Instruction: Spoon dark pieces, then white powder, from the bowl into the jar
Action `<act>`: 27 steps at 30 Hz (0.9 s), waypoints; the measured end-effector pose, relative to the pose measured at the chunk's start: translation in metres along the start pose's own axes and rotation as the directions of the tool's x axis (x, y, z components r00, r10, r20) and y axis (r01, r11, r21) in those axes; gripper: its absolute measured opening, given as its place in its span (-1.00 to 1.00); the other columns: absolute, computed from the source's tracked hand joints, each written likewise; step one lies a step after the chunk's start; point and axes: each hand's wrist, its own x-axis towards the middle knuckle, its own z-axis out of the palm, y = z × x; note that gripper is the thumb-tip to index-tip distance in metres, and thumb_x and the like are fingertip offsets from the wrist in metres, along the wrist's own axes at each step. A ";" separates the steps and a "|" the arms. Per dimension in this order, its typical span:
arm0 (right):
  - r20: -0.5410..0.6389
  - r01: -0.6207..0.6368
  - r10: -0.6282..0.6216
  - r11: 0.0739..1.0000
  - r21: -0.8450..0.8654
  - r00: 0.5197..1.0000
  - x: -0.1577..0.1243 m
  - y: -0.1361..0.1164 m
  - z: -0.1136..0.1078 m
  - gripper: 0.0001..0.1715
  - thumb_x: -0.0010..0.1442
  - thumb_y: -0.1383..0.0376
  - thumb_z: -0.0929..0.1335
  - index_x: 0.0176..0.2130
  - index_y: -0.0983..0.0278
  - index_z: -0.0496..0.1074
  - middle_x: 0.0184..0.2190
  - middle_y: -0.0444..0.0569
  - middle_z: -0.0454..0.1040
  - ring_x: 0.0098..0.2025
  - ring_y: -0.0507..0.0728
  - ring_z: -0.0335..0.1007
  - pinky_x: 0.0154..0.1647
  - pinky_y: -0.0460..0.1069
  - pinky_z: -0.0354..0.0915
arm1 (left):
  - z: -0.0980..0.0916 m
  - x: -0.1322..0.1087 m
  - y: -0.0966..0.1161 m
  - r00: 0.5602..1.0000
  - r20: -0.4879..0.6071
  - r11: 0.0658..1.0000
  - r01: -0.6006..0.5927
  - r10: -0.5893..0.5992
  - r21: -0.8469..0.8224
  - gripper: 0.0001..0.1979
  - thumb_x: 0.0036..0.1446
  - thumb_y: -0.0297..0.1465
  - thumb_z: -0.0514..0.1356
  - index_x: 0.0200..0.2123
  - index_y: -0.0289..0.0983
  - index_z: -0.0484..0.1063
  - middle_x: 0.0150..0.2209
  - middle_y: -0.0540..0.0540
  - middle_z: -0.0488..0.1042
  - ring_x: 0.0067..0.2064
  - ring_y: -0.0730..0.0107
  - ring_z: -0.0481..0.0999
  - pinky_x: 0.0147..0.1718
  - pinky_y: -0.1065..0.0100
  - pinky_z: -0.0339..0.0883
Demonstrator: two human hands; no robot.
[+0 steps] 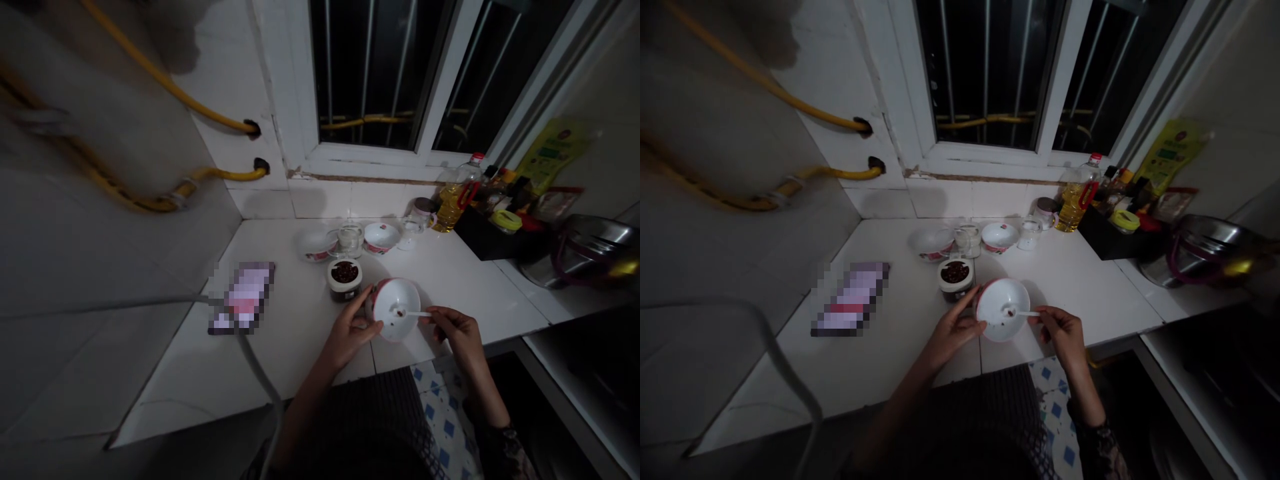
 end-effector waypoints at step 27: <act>0.122 -0.222 0.195 0.933 0.284 0.973 -0.020 0.023 0.019 -0.62 -0.26 0.12 0.54 -0.44 0.33 0.58 -0.64 -0.06 0.53 -0.74 -0.07 0.14 -0.68 -0.11 0.07 | 0.007 0.004 0.009 0.998 0.055 0.971 -0.051 0.039 0.233 -0.28 -0.04 -0.33 0.32 0.25 -0.20 0.30 0.22 -0.19 0.35 -0.36 0.53 0.48 -0.34 0.45 0.41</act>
